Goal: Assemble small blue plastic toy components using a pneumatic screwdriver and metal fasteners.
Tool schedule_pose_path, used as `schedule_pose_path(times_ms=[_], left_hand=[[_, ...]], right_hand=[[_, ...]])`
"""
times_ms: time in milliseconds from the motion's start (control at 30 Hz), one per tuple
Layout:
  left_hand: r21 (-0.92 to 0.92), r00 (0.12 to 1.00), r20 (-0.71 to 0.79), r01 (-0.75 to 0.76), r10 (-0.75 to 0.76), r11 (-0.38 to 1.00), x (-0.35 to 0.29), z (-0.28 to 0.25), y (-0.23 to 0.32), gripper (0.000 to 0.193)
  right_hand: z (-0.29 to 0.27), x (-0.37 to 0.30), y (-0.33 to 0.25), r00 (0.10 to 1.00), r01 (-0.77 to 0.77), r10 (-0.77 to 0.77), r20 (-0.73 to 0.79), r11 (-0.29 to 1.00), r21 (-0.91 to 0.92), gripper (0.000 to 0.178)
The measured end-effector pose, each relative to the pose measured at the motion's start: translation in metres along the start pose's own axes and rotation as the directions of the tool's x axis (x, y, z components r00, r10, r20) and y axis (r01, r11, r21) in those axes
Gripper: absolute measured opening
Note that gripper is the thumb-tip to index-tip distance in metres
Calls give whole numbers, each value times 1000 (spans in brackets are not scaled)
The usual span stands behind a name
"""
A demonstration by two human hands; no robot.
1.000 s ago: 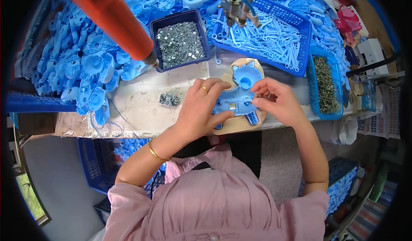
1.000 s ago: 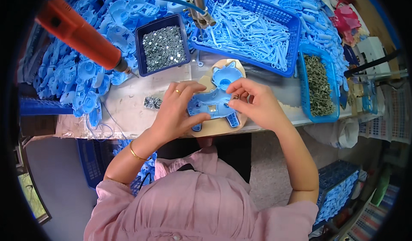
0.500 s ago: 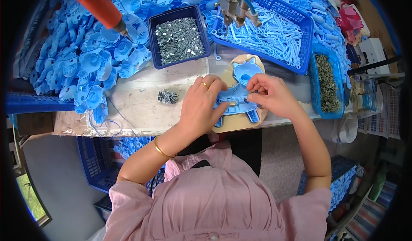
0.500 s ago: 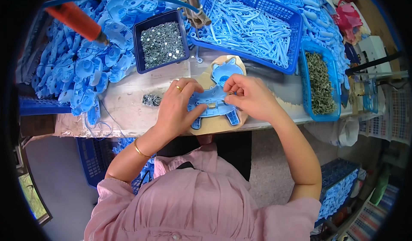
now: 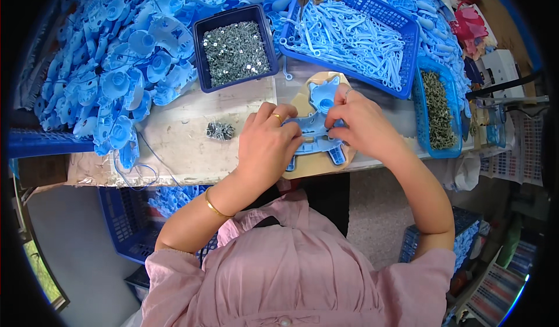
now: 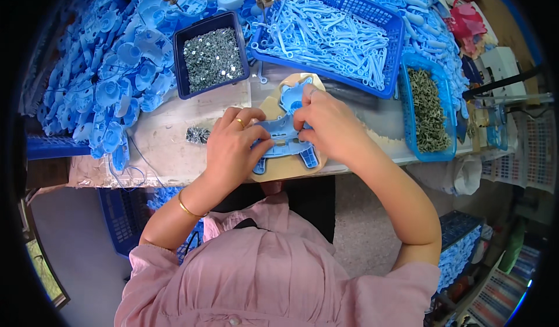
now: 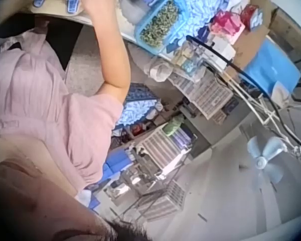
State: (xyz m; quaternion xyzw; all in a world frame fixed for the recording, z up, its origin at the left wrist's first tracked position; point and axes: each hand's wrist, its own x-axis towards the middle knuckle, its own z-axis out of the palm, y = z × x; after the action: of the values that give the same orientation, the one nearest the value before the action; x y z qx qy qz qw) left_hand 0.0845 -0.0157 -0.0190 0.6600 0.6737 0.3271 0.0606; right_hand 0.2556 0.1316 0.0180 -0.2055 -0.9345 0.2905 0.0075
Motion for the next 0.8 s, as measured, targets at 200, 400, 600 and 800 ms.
schedule_pose_path(times_ms=[200, 400, 600, 800], left_hand=[[186, 999, 35, -24, 18, 982, 6, 0, 4, 12], [-12, 998, -54, 29, -29, 1000, -8, -10, -5, 24], [311, 970, -243, 75, 3, 947, 3, -45, -71, 18], [366, 974, -206, -7, 88, 931, 56, -51, -125, 8]], right_hand=[[1, 10, 5, 999, -30, 31, 20, 997, -66, 15], [-17, 55, -93, 827, 266, -200, -525, 962, 54, 47], [-67, 131, -173, 775, 549, -269, -572, 735, 398, 56], [-51, 123, -142, 828, 448, -160, -537, 765, 463, 42]])
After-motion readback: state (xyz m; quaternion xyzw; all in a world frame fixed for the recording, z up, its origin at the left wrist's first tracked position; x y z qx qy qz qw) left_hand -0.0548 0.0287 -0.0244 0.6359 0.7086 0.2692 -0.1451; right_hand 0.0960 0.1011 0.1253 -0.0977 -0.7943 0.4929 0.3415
